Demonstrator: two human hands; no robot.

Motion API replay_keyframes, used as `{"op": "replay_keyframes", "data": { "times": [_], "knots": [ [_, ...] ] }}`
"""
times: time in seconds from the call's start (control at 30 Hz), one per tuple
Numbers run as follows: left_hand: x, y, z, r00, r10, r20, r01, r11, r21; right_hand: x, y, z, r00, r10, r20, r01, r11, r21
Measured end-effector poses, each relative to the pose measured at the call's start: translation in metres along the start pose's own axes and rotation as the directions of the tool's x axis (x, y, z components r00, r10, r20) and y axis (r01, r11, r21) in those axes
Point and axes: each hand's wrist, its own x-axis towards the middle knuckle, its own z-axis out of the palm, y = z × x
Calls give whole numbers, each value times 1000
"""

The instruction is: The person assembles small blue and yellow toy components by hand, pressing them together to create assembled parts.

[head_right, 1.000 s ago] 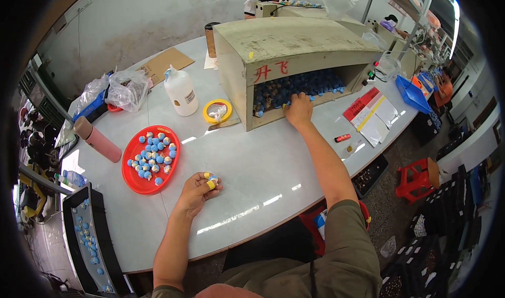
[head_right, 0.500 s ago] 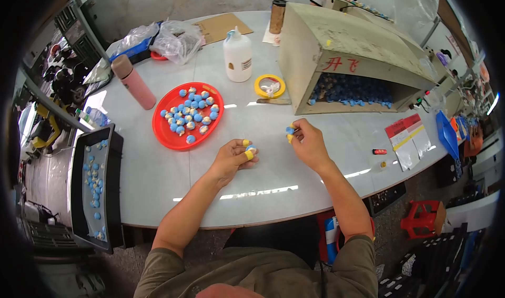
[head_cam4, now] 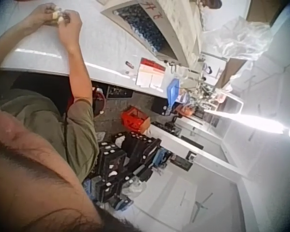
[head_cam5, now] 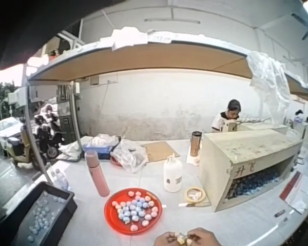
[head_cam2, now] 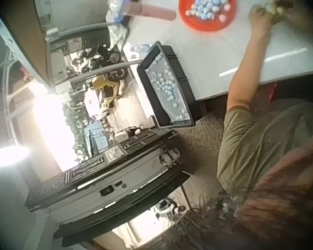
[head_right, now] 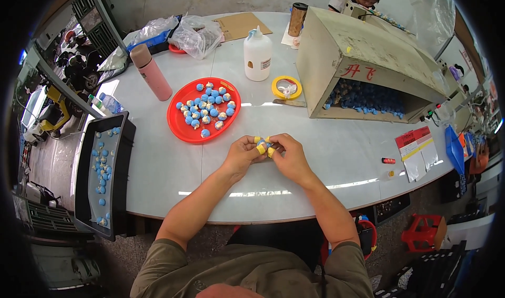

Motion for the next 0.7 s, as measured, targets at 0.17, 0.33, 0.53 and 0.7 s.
{"op": "replay_keyframes", "data": {
  "times": [0.17, 0.33, 0.53, 0.7],
  "knots": [
    [0, 4, 5, 999, -33, 2, 33, 999, 4, 3, 16, 3, 994, 98, -55, -87, 979, 184],
    [0, 7, 2, 988, -144, 65, 152, 976, -155, 5, 17, -11, 974, 221, 53, -226, 913, 341],
    [0, 6, 3, 989, -126, 82, 137, 980, -143, 2, 15, -14, 989, 139, 49, -147, 944, 294],
    [-1, 0, 5, 983, -145, 114, 160, 977, -141, 2, 13, -17, 997, 55, 48, -63, 979, 194]
  ]
}}
